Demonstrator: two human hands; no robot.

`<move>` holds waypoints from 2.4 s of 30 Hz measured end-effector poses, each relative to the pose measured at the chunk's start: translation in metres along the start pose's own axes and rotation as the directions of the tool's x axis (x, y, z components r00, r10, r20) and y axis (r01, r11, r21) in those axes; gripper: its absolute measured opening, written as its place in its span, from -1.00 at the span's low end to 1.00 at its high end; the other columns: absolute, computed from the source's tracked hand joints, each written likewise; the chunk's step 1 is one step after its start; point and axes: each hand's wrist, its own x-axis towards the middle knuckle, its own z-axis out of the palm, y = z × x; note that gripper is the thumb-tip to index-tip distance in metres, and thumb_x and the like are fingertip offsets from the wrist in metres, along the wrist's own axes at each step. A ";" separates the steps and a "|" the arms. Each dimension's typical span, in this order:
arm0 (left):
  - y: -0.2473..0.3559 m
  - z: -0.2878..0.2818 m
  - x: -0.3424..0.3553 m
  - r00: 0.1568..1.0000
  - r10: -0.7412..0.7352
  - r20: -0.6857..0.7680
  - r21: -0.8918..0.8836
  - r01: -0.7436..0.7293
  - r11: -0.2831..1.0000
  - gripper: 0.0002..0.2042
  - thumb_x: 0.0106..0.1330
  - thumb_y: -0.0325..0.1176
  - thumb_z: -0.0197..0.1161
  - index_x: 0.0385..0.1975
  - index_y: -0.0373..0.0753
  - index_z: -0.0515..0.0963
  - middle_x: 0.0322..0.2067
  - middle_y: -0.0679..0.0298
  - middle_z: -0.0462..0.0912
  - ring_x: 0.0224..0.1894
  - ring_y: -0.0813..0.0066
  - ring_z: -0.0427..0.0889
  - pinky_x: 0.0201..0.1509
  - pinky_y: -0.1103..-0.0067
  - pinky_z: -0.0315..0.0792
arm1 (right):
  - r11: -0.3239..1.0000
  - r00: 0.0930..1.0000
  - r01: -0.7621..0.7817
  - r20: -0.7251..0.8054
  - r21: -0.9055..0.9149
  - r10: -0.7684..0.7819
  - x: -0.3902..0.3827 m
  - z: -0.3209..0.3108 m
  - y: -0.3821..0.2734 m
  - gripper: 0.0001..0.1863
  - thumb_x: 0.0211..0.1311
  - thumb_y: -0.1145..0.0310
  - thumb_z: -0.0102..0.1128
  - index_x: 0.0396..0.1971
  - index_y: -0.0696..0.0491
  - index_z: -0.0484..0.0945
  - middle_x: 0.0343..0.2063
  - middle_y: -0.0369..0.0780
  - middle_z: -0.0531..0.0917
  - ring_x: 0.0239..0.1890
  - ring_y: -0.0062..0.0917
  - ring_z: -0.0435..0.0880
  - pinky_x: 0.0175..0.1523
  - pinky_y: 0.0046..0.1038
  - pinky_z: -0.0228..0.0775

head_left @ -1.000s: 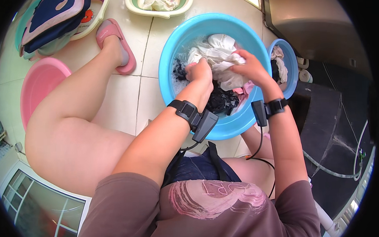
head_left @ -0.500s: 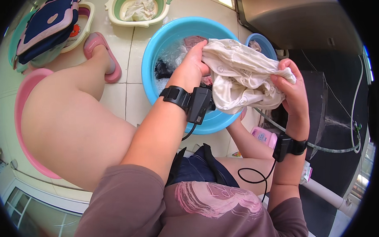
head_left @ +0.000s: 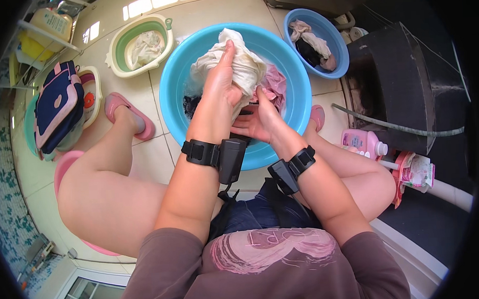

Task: Hand-washing clothes in a basin on the floor.

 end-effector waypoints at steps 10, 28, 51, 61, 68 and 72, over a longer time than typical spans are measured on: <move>-0.030 -0.018 0.002 0.947 0.182 0.266 0.935 -0.207 -0.289 -0.49 0.22 -0.04 -0.11 -0.16 -0.33 0.63 -0.20 -0.13 0.62 -0.03 0.06 0.60 0.08 0.25 0.39 | 0.862 0.888 -0.011 0.402 0.506 -0.224 0.004 -0.025 -0.027 -0.45 0.29 -0.14 -0.04 0.13 -0.09 0.40 0.11 -0.22 0.50 0.16 -0.33 0.46 0.25 -0.09 0.27; -0.006 -0.054 0.016 0.893 -0.061 0.446 -0.021 0.078 0.997 -0.13 0.15 0.40 0.03 0.23 -0.27 0.27 0.15 0.07 0.43 0.16 0.13 0.45 0.23 0.24 0.39 | 0.858 0.597 -0.301 0.784 0.416 -0.170 -0.028 -0.023 -0.015 -0.36 0.25 -0.22 -0.10 0.16 -0.07 0.40 0.07 -0.14 0.51 0.04 -0.17 0.50 -0.02 -0.06 0.39; -0.003 0.002 0.044 0.970 0.167 0.175 0.888 -0.083 -0.452 -0.22 -0.08 -0.05 0.51 0.11 -0.32 0.32 -0.08 0.01 0.60 -0.03 0.17 0.61 0.05 0.38 0.48 | -0.227 0.693 0.555 0.596 -0.800 -0.405 -0.018 0.005 -0.046 -0.54 -0.08 0.26 0.35 -0.10 0.05 0.54 -0.20 -0.05 0.65 -0.10 -0.20 0.61 0.01 -0.31 0.42; -0.014 -0.019 0.056 0.964 0.267 0.007 0.747 0.172 -0.642 -0.34 -0.06 -0.18 0.47 0.06 -0.33 0.39 0.00 -0.05 0.56 0.09 0.07 0.54 0.11 0.35 0.47 | -0.178 0.773 0.168 0.241 -0.970 -0.587 0.030 0.000 -0.009 -0.64 -0.09 0.36 0.30 -0.23 0.17 0.59 -0.24 -0.01 0.66 -0.20 -0.17 0.67 -0.09 -0.28 0.52; 0.041 -0.039 0.049 0.932 -0.242 -0.271 0.962 0.271 -0.032 -0.39 0.23 0.03 0.27 0.07 -0.41 0.41 -0.10 0.10 0.62 -0.11 0.42 0.65 -0.06 0.53 0.55 | 0.730 0.911 0.228 0.406 -0.644 0.073 -0.008 -0.031 -0.053 -0.46 0.08 0.13 0.27 0.02 0.13 0.48 -0.13 -0.18 0.64 -0.19 -0.51 0.67 -0.10 -0.40 0.54; 0.039 -0.035 0.023 0.920 -0.370 -0.130 0.923 0.249 0.294 -0.39 0.32 0.14 0.10 0.12 -0.30 0.41 0.01 0.20 0.57 0.01 0.40 0.59 0.05 0.48 0.51 | 0.921 0.863 0.149 0.503 -0.361 0.057 -0.024 -0.043 -0.059 -0.58 0.19 0.17 0.21 -0.03 0.10 0.50 -0.18 -0.20 0.65 -0.22 -0.54 0.69 -0.12 -0.42 0.57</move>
